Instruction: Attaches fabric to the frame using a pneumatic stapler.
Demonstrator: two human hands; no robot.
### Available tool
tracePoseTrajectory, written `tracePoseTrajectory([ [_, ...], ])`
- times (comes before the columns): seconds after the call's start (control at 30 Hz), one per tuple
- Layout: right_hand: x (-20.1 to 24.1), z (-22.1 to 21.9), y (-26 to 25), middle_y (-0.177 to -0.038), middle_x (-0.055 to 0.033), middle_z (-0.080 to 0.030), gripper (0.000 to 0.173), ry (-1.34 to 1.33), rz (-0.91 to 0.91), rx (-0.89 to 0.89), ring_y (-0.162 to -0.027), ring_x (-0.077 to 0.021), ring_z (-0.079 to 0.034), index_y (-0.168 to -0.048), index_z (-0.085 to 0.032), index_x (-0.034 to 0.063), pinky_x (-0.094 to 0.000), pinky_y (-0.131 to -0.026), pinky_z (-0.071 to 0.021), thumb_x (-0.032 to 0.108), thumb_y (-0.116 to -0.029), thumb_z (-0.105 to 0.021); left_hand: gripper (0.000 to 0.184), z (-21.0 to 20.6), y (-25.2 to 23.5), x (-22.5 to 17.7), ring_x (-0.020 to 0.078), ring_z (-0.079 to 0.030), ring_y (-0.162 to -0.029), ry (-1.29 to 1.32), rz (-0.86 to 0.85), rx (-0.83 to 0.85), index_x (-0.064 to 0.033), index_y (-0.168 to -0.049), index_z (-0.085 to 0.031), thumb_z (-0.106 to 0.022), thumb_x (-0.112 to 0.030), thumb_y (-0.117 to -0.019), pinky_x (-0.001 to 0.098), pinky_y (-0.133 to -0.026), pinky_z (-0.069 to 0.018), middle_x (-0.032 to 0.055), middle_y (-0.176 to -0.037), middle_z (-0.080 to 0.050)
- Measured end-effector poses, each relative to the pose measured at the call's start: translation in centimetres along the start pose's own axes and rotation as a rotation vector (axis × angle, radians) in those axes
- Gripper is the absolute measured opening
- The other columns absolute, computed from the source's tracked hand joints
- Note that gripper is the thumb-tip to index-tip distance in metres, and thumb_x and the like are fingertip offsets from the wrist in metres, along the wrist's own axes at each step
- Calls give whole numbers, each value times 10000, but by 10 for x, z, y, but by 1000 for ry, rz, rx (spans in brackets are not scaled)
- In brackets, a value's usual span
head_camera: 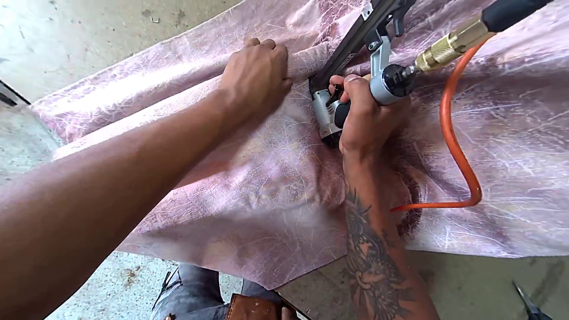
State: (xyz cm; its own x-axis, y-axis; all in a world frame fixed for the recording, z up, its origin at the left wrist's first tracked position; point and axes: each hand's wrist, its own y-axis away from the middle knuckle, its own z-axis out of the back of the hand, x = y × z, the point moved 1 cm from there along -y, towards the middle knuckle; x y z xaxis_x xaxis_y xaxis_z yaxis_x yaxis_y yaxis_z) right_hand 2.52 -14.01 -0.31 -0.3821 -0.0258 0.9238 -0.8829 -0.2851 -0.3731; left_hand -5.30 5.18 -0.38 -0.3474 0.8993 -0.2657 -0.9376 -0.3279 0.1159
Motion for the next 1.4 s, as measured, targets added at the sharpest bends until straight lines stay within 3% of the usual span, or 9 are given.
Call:
tracePoseTrajectory([
  [0.2,2,-11,7,-751,-119,-718,86,-5,7,20,-713,-300,-742,-848,-610,40,-500,-711,-653,47,-920,-657,484,-6,-9,8,384,-648,-1094,1,-59,-3,-93,-1139,-655,-601,-531,-941,585,-892,-531,158,-1189,-640],
  [0.53,9,-13,15,-748,-134,-709,109,-60,-4,51,-752,-332,-745,-822,-604,32,-533,-760,-647,19,-930,-619,553,-4,-12,11,367,-662,-1080,7,-39,29,-93,-1141,-655,-609,-571,-867,614,-827,-529,139,-1147,-663],
  [0.67,9,-25,23,-699,-90,-684,136,-17,43,33,-681,-275,-724,-792,-608,60,-482,-677,-638,47,-922,-642,500,-5,-14,10,390,-665,-1070,15,-25,55,-74,-1101,-642,-623,-533,-902,634,-825,-529,170,-1098,-671],
  [0.8,8,-32,21,-717,-98,-699,140,17,73,20,-665,-267,-721,-789,-605,60,-470,-654,-637,53,-920,-653,436,-2,-14,9,379,-671,-1055,16,-29,52,-75,-1078,-637,-638,-482,-920,614,-864,-525,165,-1047,-685],
  [0.9,9,-34,21,-722,-104,-706,142,36,88,3,-650,-243,-712,-783,-613,53,-429,-627,-620,32,-920,-647,408,-4,-15,10,373,-676,-1003,21,-43,48,-80,-1038,-633,-634,-472,-923,608,-823,-525,155,-991,-684],
  [1.1,9,-31,23,-726,-101,-707,133,29,66,8,-672,-257,-721,-796,-604,62,-452,-661,-628,41,-921,-646,450,3,-20,22,369,-676,-1028,73,-110,132,-89,-1098,-653,-667,-479,-875,626,-846,-517,158,-1034,-696],
  [1.17,10,-34,21,-733,-94,-716,130,43,62,-3,-670,-241,-725,-798,-608,66,-426,-645,-626,41,-917,-655,435,14,-11,29,364,-677,-979,68,-93,140,-103,-1037,-666,-673,-492,-844,621,-790,-526,149,-987,-690],
  [1.3,13,-33,25,-736,-115,-713,124,-1,17,0,-685,-274,-730,-804,-612,50,-465,-673,-640,38,-921,-653,423,12,13,27,389,-666,-1049,10,15,103,-75,-1060,-671,-671,-463,-891,631,-821,-531,167,-1092,-670],
  [1.4,20,-38,34,-734,-116,-714,128,-7,-9,1,-689,-265,-729,-802,-613,49,-448,-671,-629,33,-917,-664,393,9,7,27,374,-671,-1043,12,-13,81,-80,-1032,-677,-681,-449,-895,612,-841,-529,157,-1067,-681],
])
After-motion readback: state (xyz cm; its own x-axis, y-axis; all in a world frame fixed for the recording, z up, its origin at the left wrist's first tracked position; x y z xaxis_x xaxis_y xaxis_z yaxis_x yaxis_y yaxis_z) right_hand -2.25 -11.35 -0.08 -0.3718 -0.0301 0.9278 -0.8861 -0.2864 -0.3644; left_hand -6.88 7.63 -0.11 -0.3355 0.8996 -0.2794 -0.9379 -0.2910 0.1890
